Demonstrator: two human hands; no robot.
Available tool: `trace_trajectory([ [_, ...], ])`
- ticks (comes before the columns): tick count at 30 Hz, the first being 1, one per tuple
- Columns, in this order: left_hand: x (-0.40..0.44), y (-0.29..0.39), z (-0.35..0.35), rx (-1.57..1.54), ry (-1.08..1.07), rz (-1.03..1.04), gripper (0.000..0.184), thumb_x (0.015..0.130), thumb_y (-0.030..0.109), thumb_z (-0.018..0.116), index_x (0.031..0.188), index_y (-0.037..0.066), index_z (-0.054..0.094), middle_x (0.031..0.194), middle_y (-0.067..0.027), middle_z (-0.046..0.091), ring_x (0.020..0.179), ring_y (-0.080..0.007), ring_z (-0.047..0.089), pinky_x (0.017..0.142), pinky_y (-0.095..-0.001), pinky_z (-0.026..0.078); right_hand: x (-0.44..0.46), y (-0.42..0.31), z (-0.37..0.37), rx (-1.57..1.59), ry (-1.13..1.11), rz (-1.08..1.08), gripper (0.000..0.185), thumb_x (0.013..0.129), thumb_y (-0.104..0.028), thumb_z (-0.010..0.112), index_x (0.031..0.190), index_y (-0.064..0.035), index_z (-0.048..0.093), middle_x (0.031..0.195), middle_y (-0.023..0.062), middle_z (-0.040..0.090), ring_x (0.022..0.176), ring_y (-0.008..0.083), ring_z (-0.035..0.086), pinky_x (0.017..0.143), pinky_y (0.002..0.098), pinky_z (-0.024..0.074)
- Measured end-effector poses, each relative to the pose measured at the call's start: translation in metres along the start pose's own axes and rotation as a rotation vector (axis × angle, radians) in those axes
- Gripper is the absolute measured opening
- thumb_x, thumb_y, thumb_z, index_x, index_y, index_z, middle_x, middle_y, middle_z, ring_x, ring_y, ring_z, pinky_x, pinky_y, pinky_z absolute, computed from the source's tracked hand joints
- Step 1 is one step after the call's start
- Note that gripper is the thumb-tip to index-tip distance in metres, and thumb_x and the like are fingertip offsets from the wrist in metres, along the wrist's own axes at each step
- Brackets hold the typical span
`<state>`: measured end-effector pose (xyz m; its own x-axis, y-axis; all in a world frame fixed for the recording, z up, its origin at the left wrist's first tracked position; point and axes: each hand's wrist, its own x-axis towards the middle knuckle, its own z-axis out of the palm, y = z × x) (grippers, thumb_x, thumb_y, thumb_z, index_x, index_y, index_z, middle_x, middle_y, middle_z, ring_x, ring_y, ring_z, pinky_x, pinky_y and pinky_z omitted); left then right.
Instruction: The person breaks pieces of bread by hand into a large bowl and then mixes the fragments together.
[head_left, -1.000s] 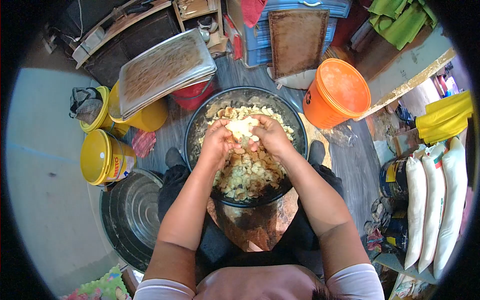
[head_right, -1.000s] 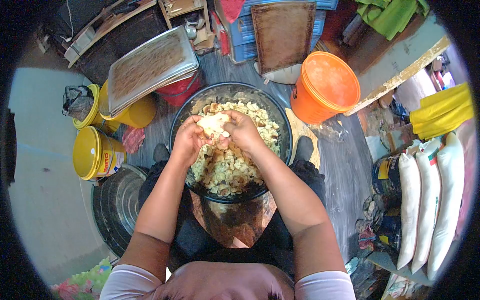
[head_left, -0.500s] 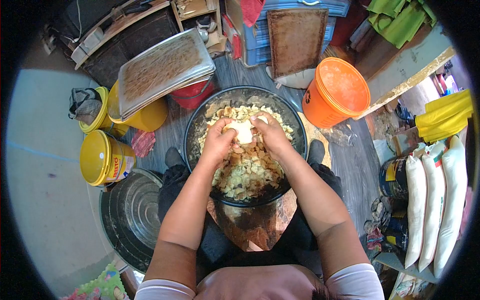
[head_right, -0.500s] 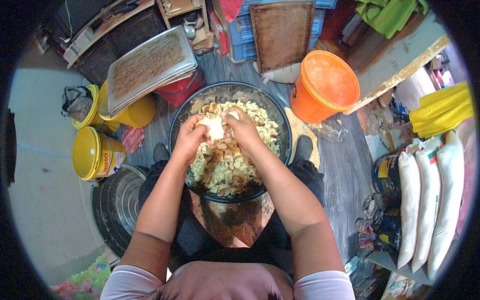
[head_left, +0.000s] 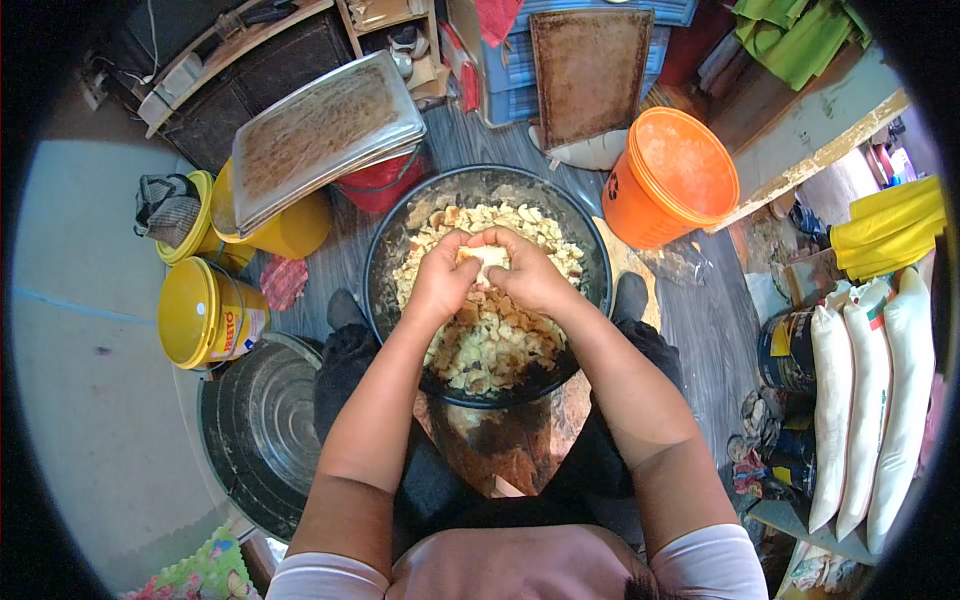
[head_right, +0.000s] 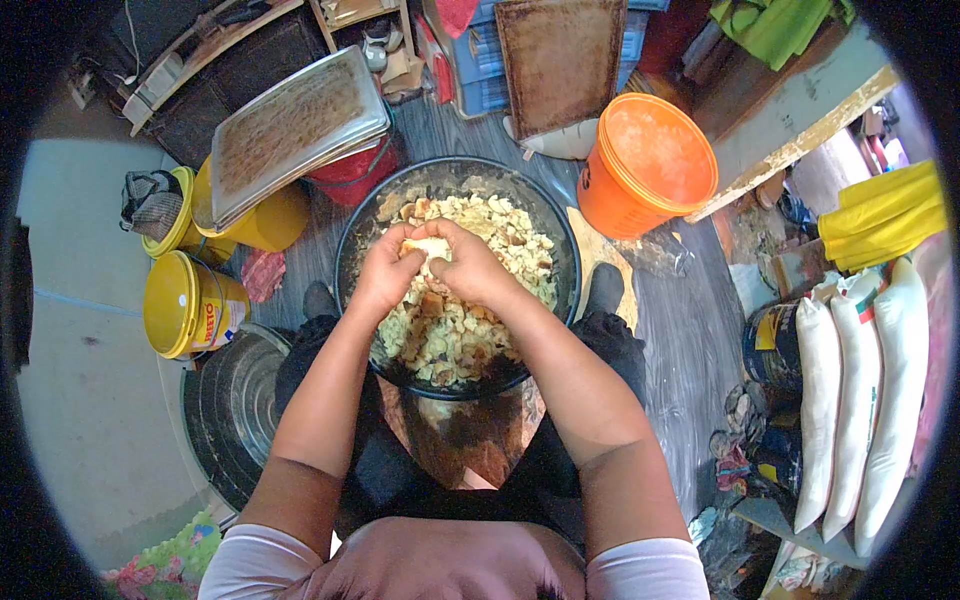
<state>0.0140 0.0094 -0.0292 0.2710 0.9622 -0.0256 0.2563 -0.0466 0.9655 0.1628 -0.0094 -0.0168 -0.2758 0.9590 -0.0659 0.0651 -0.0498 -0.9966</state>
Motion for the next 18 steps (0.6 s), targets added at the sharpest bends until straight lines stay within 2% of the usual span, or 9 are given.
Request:
trace_trajectory([
  [5,-0.001,0.010,-0.005,0.039,-0.021,-0.014,0.015,0.078,0.007,0.053,0.092,0.001,0.056,0.079,-0.0067,0.058,0.073,-0.0120,0.054,0.066,-0.0269,0.045,-0.001,-0.012,-0.005,0.100,-0.015,0.322,0.023,0.085,-0.006,0.057,0.107,-0.0043,0.052,0.094,0.0050,0.056,0.082,0.0125,0.056,0.069,0.0240,0.0465],
  [7,0.000,0.011,-0.010,0.014,-0.089,-0.228,0.012,0.080,0.010,0.052,0.087,0.002,0.056,0.075,-0.0047,0.056,0.066,-0.0104,0.051,0.060,-0.0262,0.044,0.006,-0.007,-0.002,-0.435,0.209,-0.432,0.022,0.086,-0.013,0.058,0.106,-0.0055,0.052,0.086,0.0033,0.056,0.066,0.0083,0.053,0.057,0.0229,0.0462],
  [8,0.000,0.012,-0.010,0.014,-0.089,-0.229,0.012,0.080,0.010,0.052,0.087,0.002,0.056,0.075,-0.0047,0.056,0.066,-0.0104,0.051,0.060,-0.0262,0.044,0.002,-0.004,-0.003,-0.119,0.165,-0.071,0.022,0.088,-0.021,0.057,0.103,-0.0056,0.053,0.083,0.0022,0.055,0.060,0.0072,0.051,0.055,0.0228,0.0450],
  [9,-0.001,0.015,-0.009,-0.128,-0.062,-0.269,0.012,0.079,0.009,0.050,0.088,0.002,0.055,0.074,-0.0039,0.055,0.062,-0.0105,0.050,0.057,-0.0259,0.044,0.002,-0.003,-0.002,-0.119,0.166,-0.071,0.022,0.088,-0.021,0.057,0.103,-0.0056,0.053,0.083,0.0022,0.055,0.060,0.0072,0.051,0.055,0.0228,0.0450],
  [11,-0.001,0.017,-0.008,-0.270,-0.036,-0.309,0.013,0.079,0.007,0.048,0.089,0.002,0.055,0.073,-0.0031,0.054,0.058,-0.0107,0.049,0.053,-0.0255,0.044,0.004,0.000,-0.003,-0.161,0.277,0.001,0.023,0.085,-0.024,0.060,0.095,-0.0041,0.056,0.084,0.0092,0.061,0.082,0.0202,0.058,0.078,0.0313,0.0434],
  [13,-0.002,0.016,-0.007,-0.686,-0.019,-0.275,0.021,0.077,0.003,0.048,0.097,0.003,0.052,0.079,-0.0046,0.054,0.063,-0.0125,0.053,0.048,-0.0240,0.045,0.007,0.004,-0.002,-0.111,0.312,0.022,0.024,0.084,-0.025,0.060,0.095,-0.0041,0.056,0.086,0.0091,0.060,0.084,0.0195,0.057,0.080,0.0304,0.0426],
  [15,0.001,0.009,-0.009,-0.651,-0.072,-0.280,0.025,0.075,0.000,0.046,0.099,0.002,0.051,0.081,-0.0065,0.054,0.064,-0.0131,0.054,0.050,-0.0248,0.048,0.010,0.008,-0.003,-0.061,0.346,0.044,0.024,0.084,-0.025,0.060,0.095,-0.0042,0.056,0.088,0.0090,0.060,0.087,0.0189,0.056,0.081,0.0295,0.0418],
  [17,0.002,0.003,-0.009,-0.616,-0.124,-0.284,0.028,0.074,-0.003,0.045,0.101,0.001,0.049,0.083,-0.0084,0.054,0.065,-0.0138,0.055,0.053,-0.0257,0.050,0.011,0.013,-0.008,-0.172,0.247,-0.133,0.019,0.083,-0.016,0.059,0.098,-0.0052,0.052,0.086,0.0023,0.054,0.075,0.0093,0.050,0.070,0.0235,0.0422],
  [18,0.001,0.009,-0.009,-0.597,-0.099,-0.295,0.028,0.073,-0.004,0.045,0.101,0.000,0.049,0.083,-0.0091,0.055,0.065,-0.0143,0.056,0.055,-0.0263,0.052,0.011,0.013,-0.009,-0.172,0.245,-0.132,0.019,0.083,-0.016,0.059,0.098,-0.0052,0.052,0.086,0.0023,0.054,0.075,0.0093,0.050,0.070,0.0235,0.0422],
])
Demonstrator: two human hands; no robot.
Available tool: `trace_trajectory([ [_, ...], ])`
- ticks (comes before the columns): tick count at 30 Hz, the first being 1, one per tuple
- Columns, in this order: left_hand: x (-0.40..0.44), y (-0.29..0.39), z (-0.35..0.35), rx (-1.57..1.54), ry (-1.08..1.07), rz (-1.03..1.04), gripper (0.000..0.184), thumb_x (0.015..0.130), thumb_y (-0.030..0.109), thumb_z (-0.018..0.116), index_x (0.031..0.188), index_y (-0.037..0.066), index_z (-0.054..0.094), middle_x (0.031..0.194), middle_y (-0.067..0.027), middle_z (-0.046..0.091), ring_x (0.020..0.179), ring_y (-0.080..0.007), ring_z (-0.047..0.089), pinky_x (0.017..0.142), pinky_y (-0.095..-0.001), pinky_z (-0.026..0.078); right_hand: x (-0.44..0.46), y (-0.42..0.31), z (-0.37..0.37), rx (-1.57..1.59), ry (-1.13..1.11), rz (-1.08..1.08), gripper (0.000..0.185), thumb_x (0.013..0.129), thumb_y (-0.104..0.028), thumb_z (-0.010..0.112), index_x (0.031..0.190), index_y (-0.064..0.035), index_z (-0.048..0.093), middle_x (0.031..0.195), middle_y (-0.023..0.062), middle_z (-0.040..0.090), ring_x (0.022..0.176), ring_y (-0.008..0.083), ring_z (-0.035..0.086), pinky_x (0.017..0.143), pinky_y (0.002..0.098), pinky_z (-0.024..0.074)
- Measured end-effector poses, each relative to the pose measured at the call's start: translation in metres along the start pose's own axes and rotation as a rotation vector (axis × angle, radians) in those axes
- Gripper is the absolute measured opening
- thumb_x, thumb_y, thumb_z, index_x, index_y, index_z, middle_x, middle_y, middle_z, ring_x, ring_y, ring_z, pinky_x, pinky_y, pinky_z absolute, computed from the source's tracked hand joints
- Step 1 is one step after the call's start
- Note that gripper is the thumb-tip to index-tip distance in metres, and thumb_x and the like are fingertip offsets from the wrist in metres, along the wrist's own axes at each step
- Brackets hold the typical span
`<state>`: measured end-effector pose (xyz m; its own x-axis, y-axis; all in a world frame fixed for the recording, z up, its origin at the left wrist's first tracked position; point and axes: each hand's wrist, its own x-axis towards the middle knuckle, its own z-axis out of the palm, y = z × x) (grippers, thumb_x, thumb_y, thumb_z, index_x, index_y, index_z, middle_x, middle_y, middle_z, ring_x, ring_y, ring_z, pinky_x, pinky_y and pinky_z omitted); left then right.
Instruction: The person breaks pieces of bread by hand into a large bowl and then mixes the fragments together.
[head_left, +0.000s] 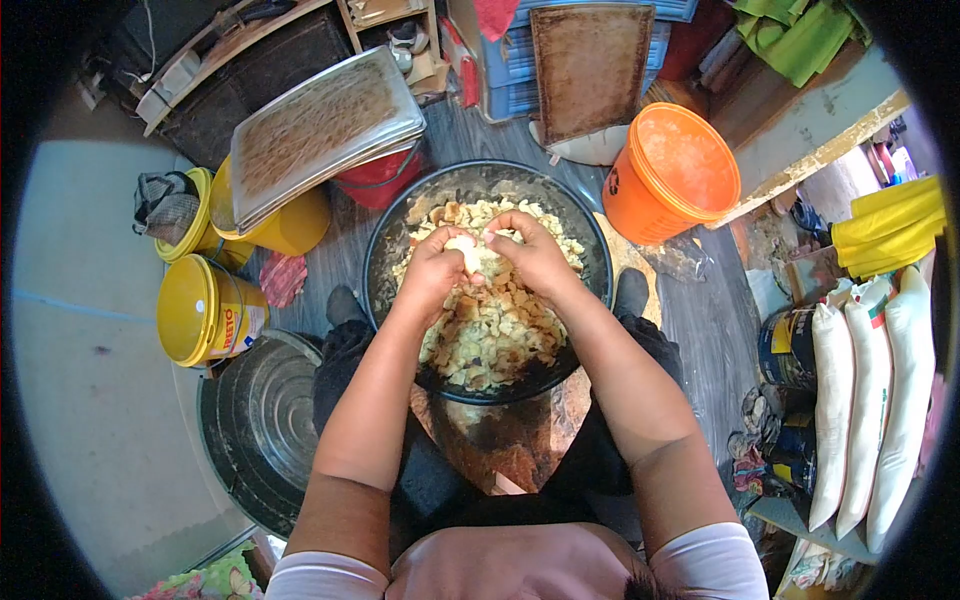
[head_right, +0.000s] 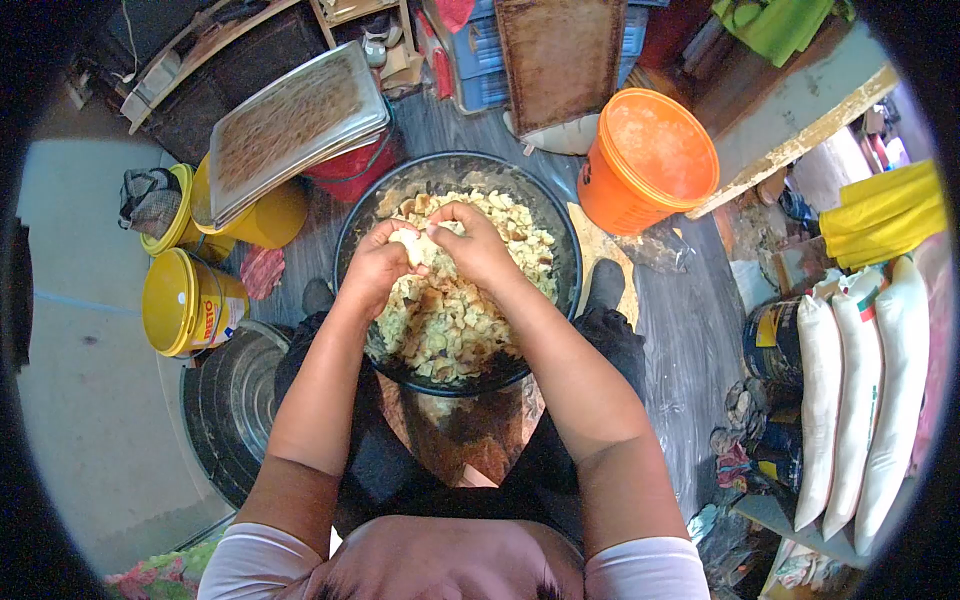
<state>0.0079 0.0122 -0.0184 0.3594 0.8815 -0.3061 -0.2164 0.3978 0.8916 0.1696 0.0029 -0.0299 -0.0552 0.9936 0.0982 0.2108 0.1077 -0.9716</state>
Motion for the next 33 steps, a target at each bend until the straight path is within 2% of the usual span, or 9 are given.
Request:
trace_trajectory([
  [2,-0.002,0.002,0.002,0.014,0.031,-0.003,0.028,0.073,-0.004,0.045,0.100,-0.002,0.049,0.084,-0.0099,0.055,0.065,-0.0147,0.057,0.057,-0.0269,0.053,-0.001,0.000,-0.001,0.095,-0.073,0.138,0.023,0.078,-0.007,0.058,0.100,-0.0044,0.053,0.092,0.0039,0.054,0.091,0.0116,0.050,0.080,0.0266,0.0417],
  [5,-0.003,0.002,0.003,0.123,0.009,0.043,0.024,0.077,-0.002,0.051,0.101,-0.004,0.049,0.082,-0.0091,0.057,0.060,-0.0129,0.057,0.053,-0.0258,0.053,-0.003,-0.006,0.005,0.241,-0.137,0.038,0.030,0.074,-0.003,0.059,0.104,-0.0032,0.054,0.095,0.0053,0.056,0.098,0.0150,0.051,0.086,0.0278,0.0410],
  [7,-0.003,0.001,0.005,0.159,0.023,0.083,0.023,0.080,0.006,0.060,0.099,-0.004,0.051,0.071,-0.0062,0.056,0.051,-0.0104,0.053,0.041,-0.0225,0.045,-0.008,-0.017,0.007,0.092,-0.142,-0.045,0.032,0.074,-0.002,0.060,0.106,-0.0027,0.054,0.098,0.0068,0.057,0.099,0.0164,0.052,0.088,0.0282,0.0403],
  [13,-0.001,0.004,-0.005,0.502,0.118,0.153,0.027,0.077,0.024,0.071,0.073,0.001,0.056,0.057,-0.0027,0.054,0.045,-0.0079,0.049,0.040,-0.0219,0.042,-0.012,-0.024,0.012,-0.090,-0.158,-0.161,0.034,0.075,-0.009,0.065,0.107,-0.0014,0.056,0.100,0.0189,0.061,0.095,0.0296,0.058,0.086,0.0353,0.0427],
  [14,-0.003,0.007,-0.005,0.618,0.146,0.195,0.038,0.077,0.035,0.069,0.065,0.002,0.054,0.054,-0.0031,0.053,0.043,-0.0081,0.048,0.040,-0.0240,0.041,-0.012,-0.019,0.013,-0.075,-0.162,-0.146,0.031,0.077,-0.011,0.064,0.105,-0.0012,0.057,0.097,0.0190,0.061,0.093,0.0300,0.059,0.084,0.0356,0.0435],
  [20,0.002,-0.004,-0.008,0.673,0.135,0.230,0.051,0.084,0.050,0.054,0.067,0.001,0.053,0.064,-0.0065,0.055,0.058,-0.0098,0.052,0.046,-0.0259,0.044,-0.013,-0.023,0.011,-0.216,-0.103,-0.031,0.025,0.084,-0.022,0.058,0.098,-0.0006,0.056,0.090,0.0204,0.061,0.085,0.0313,0.060,0.074,0.0379,0.0455],
  [25,-0.008,0.007,0.006,0.557,0.046,0.054,0.039,0.089,0.039,0.050,0.090,0.001,0.058,0.074,-0.0031,0.054,0.060,-0.0084,0.049,0.048,-0.0226,0.044,-0.007,-0.014,0.005,-0.142,-0.078,0.048,0.022,0.084,-0.016,0.057,0.100,-0.0023,0.053,0.088,0.0163,0.061,0.083,0.0256,0.060,0.071,0.0357,0.0463],
  [27,-0.009,0.009,0.004,0.426,-0.049,0.062,0.030,0.089,0.029,0.052,0.096,0.000,0.058,0.075,-0.0037,0.056,0.061,-0.0087,0.051,0.053,-0.0220,0.045,-0.007,-0.015,0.004,0.291,-0.154,0.185,0.025,0.085,-0.009,0.055,0.108,-0.0042,0.048,0.087,0.0019,0.055,0.075,0.0094,0.054,0.065,0.0248,0.0445],
  [33,-0.012,0.007,0.003,0.268,0.007,0.096,0.022,0.081,0.004,0.045,0.097,-0.003,0.057,0.081,-0.0041,0.059,0.064,-0.0084,0.052,0.059,-0.0215,0.045,-0.010,-0.013,0.007,0.161,-0.247,0.035,0.025,0.087,-0.008,0.053,0.111,-0.0042,0.046,0.092,0.0013,0.054,0.072,0.0060,0.051,0.065,0.0202,0.0444],
])
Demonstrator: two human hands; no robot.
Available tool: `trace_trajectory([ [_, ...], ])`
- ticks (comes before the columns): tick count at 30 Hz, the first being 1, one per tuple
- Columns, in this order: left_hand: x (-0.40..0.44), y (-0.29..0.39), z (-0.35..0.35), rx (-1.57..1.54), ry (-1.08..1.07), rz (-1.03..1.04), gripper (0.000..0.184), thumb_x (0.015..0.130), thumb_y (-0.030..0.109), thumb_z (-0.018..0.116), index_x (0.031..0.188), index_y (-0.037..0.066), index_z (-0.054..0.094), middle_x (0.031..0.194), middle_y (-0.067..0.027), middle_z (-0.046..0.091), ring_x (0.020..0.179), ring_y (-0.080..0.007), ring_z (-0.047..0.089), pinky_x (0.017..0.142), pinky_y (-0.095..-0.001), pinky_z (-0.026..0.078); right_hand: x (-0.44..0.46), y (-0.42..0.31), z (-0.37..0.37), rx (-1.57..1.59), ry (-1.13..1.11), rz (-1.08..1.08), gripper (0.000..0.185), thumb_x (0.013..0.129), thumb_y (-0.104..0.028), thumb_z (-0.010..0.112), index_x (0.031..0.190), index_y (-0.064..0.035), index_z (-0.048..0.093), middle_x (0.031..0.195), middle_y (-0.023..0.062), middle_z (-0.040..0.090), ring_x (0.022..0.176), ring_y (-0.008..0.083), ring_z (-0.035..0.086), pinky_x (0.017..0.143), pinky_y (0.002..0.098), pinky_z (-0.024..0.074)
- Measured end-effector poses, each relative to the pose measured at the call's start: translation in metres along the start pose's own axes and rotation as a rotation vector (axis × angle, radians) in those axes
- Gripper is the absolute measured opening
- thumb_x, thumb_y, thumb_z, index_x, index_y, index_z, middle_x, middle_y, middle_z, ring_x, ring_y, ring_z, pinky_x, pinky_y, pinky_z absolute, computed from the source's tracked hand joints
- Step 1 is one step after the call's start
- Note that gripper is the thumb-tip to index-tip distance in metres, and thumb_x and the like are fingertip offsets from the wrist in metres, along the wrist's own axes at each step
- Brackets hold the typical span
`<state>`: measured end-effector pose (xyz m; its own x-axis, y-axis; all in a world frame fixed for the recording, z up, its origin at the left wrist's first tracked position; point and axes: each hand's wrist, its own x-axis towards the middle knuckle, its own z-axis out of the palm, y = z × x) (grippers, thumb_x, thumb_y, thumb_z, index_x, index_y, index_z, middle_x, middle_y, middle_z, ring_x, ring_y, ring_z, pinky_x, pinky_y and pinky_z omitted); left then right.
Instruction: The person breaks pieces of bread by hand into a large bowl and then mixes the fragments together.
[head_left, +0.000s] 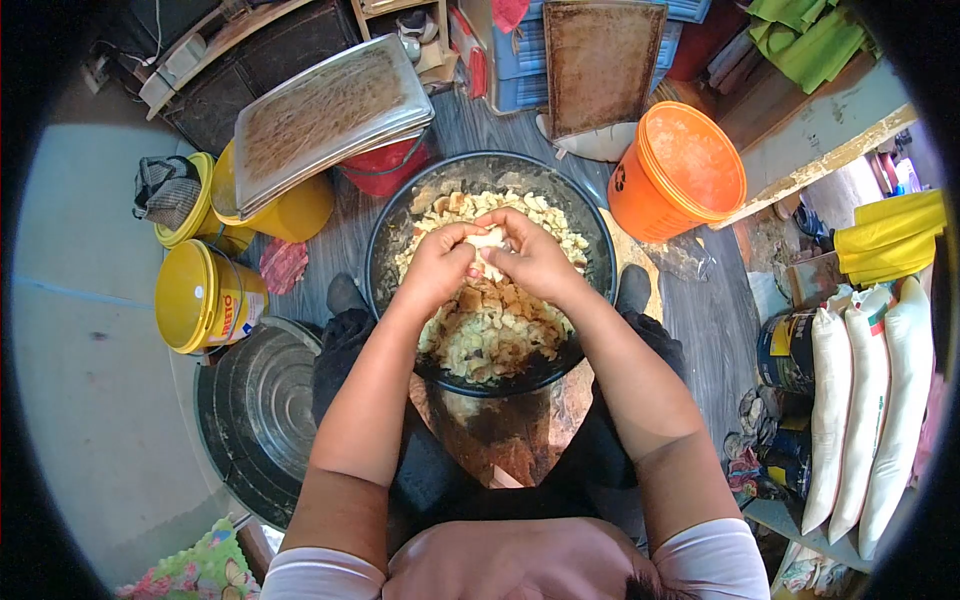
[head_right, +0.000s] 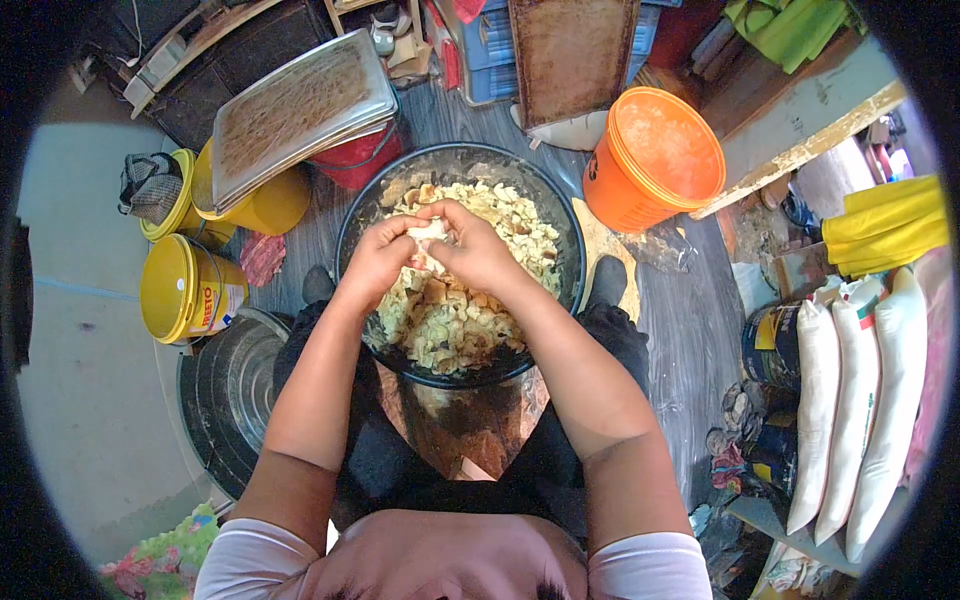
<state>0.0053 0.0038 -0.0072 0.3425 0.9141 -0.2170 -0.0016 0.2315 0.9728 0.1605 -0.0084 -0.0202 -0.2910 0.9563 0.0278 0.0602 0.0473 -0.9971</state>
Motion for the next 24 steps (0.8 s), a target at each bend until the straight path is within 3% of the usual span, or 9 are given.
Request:
trace_trajectory([
  [4,0.005,-0.004,-0.006,0.024,-0.009,0.039,0.027,0.078,0.001,0.041,0.098,-0.004,0.058,0.081,-0.0039,0.060,0.063,-0.0081,0.052,0.059,-0.0214,0.044,-0.001,-0.013,0.005,0.165,0.049,0.181,0.022,0.088,-0.009,0.052,0.109,-0.0034,0.047,0.088,0.0015,0.055,0.068,0.0062,0.050,0.062,0.0202,0.0428],
  [7,0.007,-0.004,-0.009,0.123,-0.031,0.054,0.019,0.081,0.006,0.047,0.094,-0.002,0.059,0.078,-0.0025,0.059,0.061,-0.0068,0.051,0.056,-0.0206,0.044,0.004,0.003,0.002,0.101,0.151,0.293,0.025,0.085,-0.011,0.056,0.108,-0.0030,0.051,0.082,0.0057,0.060,0.070,0.0168,0.059,0.069,0.0284,0.0461],
  [9,0.004,0.000,-0.006,0.225,0.016,0.019,0.018,0.084,0.015,0.056,0.093,0.000,0.058,0.077,-0.0015,0.058,0.059,-0.0058,0.051,0.054,-0.0202,0.043,0.009,0.010,0.000,-0.157,0.225,0.083,0.022,0.085,-0.015,0.055,0.102,-0.0015,0.054,0.080,0.0118,0.062,0.071,0.0217,0.059,0.069,0.0324,0.0459],
  [13,0.002,0.003,-0.003,0.135,0.042,-0.033,0.026,0.084,0.025,0.062,0.094,0.001,0.057,0.076,-0.0009,0.057,0.059,-0.0051,0.050,0.052,-0.0198,0.043,0.008,0.006,0.004,-0.254,0.225,-0.011,0.022,0.087,-0.020,0.054,0.095,0.0006,0.055,0.081,0.0173,0.061,0.073,0.0263,0.060,0.070,0.0354,0.0453],
  [15,0.002,0.002,-0.001,0.006,0.077,0.103,0.029,0.084,0.026,0.062,0.098,0.001,0.056,0.076,-0.0010,0.058,0.062,-0.0061,0.053,0.054,-0.0195,0.045,0.007,0.005,0.010,-0.236,0.245,-0.004,0.024,0.087,-0.022,0.052,0.094,0.0012,0.055,0.081,0.0192,0.061,0.076,0.0292,0.060,0.072,0.0363,0.0450],
  [19,0.004,-0.001,-0.009,0.029,0.055,0.197,0.029,0.081,0.024,0.065,0.095,0.000,0.058,0.075,-0.0022,0.060,0.066,-0.0084,0.056,0.058,-0.0218,0.046,0.011,0.003,0.011,-0.202,0.190,0.183,0.026,0.088,-0.023,0.051,0.095,0.0009,0.056,0.082,0.0182,0.062,0.079,0.0282,0.060,0.073,0.0355,0.0451],
  [21,0.004,-0.003,-0.017,0.475,0.144,0.344,0.028,0.076,0.023,0.067,0.091,0.001,0.060,0.076,-0.0080,0.062,0.069,-0.0153,0.059,0.064,-0.0274,0.047,0.011,0.003,0.014,-0.140,0.140,0.326,0.022,0.087,-0.020,0.053,0.097,-0.0007,0.058,0.085,0.0161,0.062,0.081,0.0273,0.060,0.076,0.0334,0.0447],
  [22,0.003,-0.003,-0.019,0.472,0.148,0.342,0.028,0.076,0.023,0.067,0.091,0.001,0.060,0.076,-0.0080,0.062,0.069,-0.0153,0.059,0.064,-0.0274,0.047,0.012,0.006,0.014,-0.142,0.137,0.327,0.022,0.087,-0.020,0.053,0.097,-0.0007,0.058,0.085,0.0161,0.062,0.081,0.0273,0.060,0.076,0.0334,0.0447],
  [24,0.001,-0.002,-0.020,0.705,0.099,0.152,0.028,0.072,0.024,0.068,0.089,0.003,0.062,0.077,-0.0140,0.063,0.069,-0.0249,0.061,0.068,-0.0320,0.046,0.012,0.023,0.010,-0.207,0.171,0.146,0.019,0.086,-0.015,0.055,0.103,-0.0054,0.057,0.088,0.0038,0.059,0.073,0.0103,0.052,0.065,0.0245,0.0443],
])
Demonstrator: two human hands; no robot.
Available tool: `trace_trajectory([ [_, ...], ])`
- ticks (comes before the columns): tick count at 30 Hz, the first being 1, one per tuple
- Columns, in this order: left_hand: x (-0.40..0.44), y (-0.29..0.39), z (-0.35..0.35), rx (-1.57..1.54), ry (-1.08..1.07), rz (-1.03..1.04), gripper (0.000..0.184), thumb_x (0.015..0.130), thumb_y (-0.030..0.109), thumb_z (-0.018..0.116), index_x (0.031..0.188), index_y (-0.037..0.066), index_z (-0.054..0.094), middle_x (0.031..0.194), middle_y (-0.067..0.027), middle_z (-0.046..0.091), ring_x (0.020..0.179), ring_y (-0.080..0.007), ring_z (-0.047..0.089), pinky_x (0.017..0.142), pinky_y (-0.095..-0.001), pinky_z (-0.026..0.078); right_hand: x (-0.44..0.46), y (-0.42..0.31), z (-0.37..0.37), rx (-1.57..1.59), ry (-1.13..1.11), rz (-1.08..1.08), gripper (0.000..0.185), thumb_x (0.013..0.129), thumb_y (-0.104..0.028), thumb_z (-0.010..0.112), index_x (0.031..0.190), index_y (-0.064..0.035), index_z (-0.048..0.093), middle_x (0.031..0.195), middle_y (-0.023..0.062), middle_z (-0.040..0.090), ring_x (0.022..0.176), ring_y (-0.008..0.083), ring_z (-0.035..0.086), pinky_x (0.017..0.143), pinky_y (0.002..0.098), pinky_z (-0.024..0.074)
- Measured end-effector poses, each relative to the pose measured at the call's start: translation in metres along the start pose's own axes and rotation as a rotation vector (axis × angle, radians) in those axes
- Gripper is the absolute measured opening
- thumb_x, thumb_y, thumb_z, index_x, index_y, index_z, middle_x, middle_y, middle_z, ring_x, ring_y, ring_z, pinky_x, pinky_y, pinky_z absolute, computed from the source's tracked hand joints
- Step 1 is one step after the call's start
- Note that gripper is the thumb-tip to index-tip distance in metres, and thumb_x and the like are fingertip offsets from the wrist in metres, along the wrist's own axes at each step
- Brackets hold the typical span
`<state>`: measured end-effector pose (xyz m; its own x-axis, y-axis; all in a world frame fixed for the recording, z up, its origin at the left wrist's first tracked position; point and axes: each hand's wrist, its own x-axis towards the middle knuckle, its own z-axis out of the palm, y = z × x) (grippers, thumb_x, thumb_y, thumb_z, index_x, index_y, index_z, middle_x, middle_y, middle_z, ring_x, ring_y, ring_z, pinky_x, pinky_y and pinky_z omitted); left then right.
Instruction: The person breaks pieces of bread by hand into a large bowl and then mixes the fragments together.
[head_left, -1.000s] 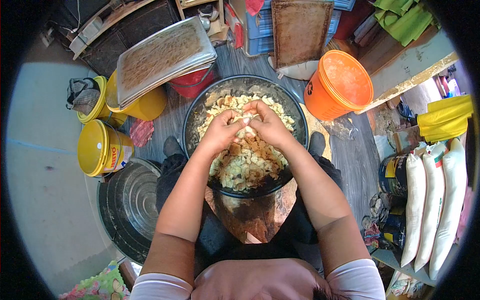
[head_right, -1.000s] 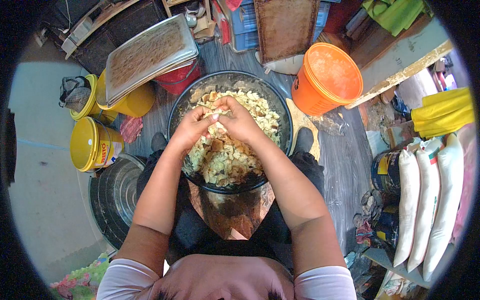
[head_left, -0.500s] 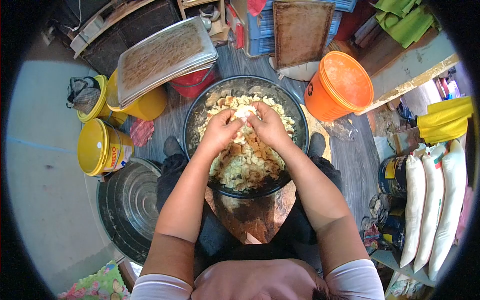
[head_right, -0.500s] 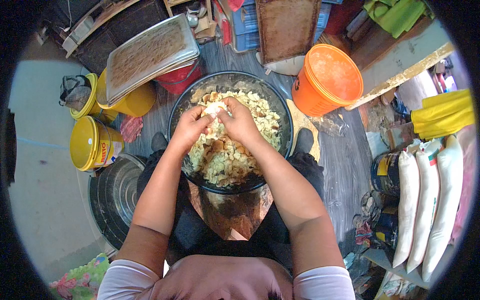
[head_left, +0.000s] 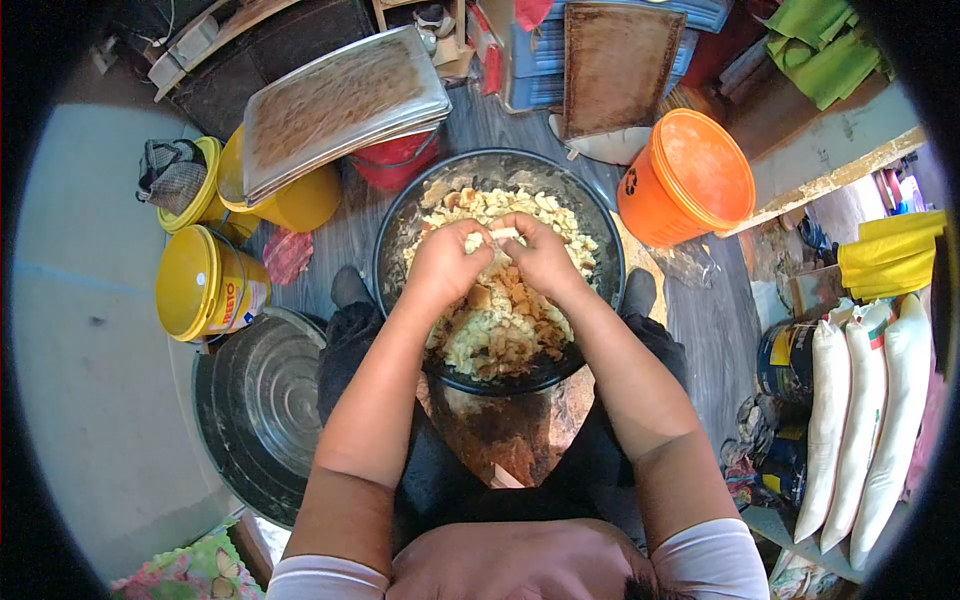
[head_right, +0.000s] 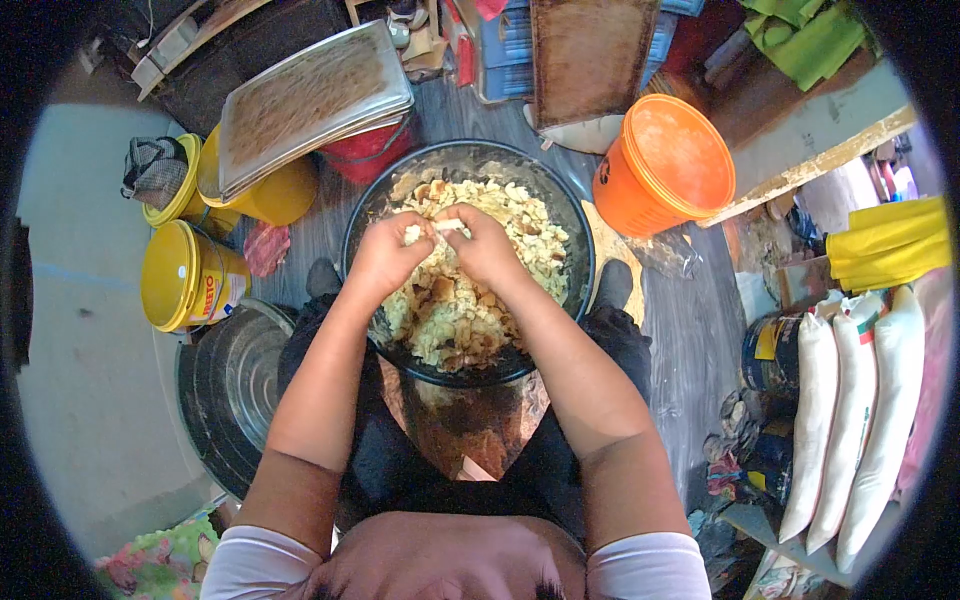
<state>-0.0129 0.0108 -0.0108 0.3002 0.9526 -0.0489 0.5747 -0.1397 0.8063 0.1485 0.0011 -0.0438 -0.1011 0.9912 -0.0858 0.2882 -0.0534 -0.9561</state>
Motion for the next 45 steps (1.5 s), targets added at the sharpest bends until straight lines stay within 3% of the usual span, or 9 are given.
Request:
trace_trajectory([
  [8,0.003,-0.007,-0.009,0.223,0.119,0.030,0.043,0.074,0.037,0.065,0.098,0.002,0.062,0.100,-0.0217,0.056,0.097,-0.0370,0.054,0.086,-0.0388,0.042,0.000,0.039,0.017,-0.537,-0.001,-0.064,0.037,0.075,-0.012,0.059,0.112,-0.0119,0.059,0.114,0.0152,0.051,0.106,0.0320,0.050,0.091,0.0384,0.0404],
  [10,0.003,-0.004,-0.012,0.215,0.133,0.053,0.043,0.074,0.036,0.065,0.098,0.001,0.061,0.100,-0.0222,0.057,0.096,-0.0362,0.055,0.085,-0.0387,0.043,-0.005,0.047,0.033,-0.650,-0.329,0.225,0.038,0.075,-0.009,0.055,0.112,-0.0112,0.057,0.114,0.0165,0.051,0.110,0.0316,0.047,0.091,0.0392,0.0402],
  [13,0.002,-0.001,-0.013,0.118,0.140,0.072,0.037,0.074,0.030,0.064,0.095,0.000,0.060,0.096,-0.0237,0.059,0.088,-0.0370,0.058,0.079,-0.0411,0.045,-0.008,0.102,0.068,-0.795,-0.517,0.116,0.037,0.075,-0.006,0.051,0.111,-0.0103,0.056,0.121,0.0190,0.046,0.114,0.0321,0.044,0.092,0.0395,0.0399],
  [20,0.002,-0.004,-0.023,0.060,0.141,0.014,0.040,0.075,0.034,0.065,0.093,0.000,0.061,0.088,-0.0200,0.062,0.082,-0.0333,0.060,0.074,-0.0384,0.046,-0.020,0.164,0.111,-0.946,-0.113,-0.044,0.032,0.079,-0.007,0.045,0.108,-0.0127,0.058,0.128,0.0193,0.040,0.115,0.0325,0.043,0.093,0.0412,0.0372],
  [25,-0.001,-0.017,-0.036,0.099,0.062,-0.030,0.035,0.074,0.029,0.064,0.093,0.001,0.060,0.086,-0.0196,0.061,0.081,-0.0345,0.059,0.073,-0.0395,0.046,0.024,0.134,0.086,-0.475,-0.032,0.285,0.034,0.074,-0.025,0.063,0.101,-0.0060,0.058,0.098,0.0195,0.058,0.080,0.0319,0.060,0.077,0.0384,0.0476],
  [32,-0.005,-0.017,-0.038,0.138,0.115,0.105,0.039,0.070,0.019,0.062,0.103,0.000,0.057,0.101,-0.0214,0.057,0.095,-0.0355,0.056,0.083,-0.0384,0.044,0.046,0.008,0.028,0.374,-0.113,0.282,0.022,0.088,-0.013,0.049,0.105,0.0015,0.050,0.077,0.0067,0.059,0.060,0.0128,0.058,0.052,0.0231,0.0495],
  [38,-0.007,0.014,-0.028,0.041,0.184,0.252,0.045,0.067,0.019,0.068,0.106,-0.001,0.057,0.098,-0.0201,0.059,0.091,-0.0330,0.058,0.080,-0.0368,0.046,-0.008,-0.050,0.011,0.405,-0.091,0.130,0.029,0.088,-0.009,0.049,0.114,0.0024,0.048,0.075,0.0045,0.056,0.061,0.0112,0.056,0.056,0.0229,0.0495],
  [41,-0.005,0.014,-0.013,-0.134,0.136,0.202,0.038,0.070,0.015,0.069,0.102,-0.001,0.058,0.080,-0.0104,0.063,0.070,-0.0148,0.059,0.065,-0.0276,0.046,-0.016,-0.036,0.003,0.284,0.022,-0.004,0.032,0.085,-0.002,0.050,0.117,0.0029,0.047,0.080,0.0056,0.055,0.062,0.0093,0.055,0.056,0.0225,0.0482],
  [45,0.000,0.009,-0.002,-0.337,0.090,0.175,0.022,0.077,0.006,0.062,0.097,-0.002,0.058,0.077,-0.0028,0.059,0.066,-0.0100,0.055,0.059,-0.0257,0.047,-0.014,-0.042,-0.006,0.314,-0.031,-0.002,0.029,0.084,-0.002,0.050,0.113,0.0024,0.049,0.077,0.0043,0.055,0.061,0.0085,0.056,0.053,0.0222,0.0471],
])
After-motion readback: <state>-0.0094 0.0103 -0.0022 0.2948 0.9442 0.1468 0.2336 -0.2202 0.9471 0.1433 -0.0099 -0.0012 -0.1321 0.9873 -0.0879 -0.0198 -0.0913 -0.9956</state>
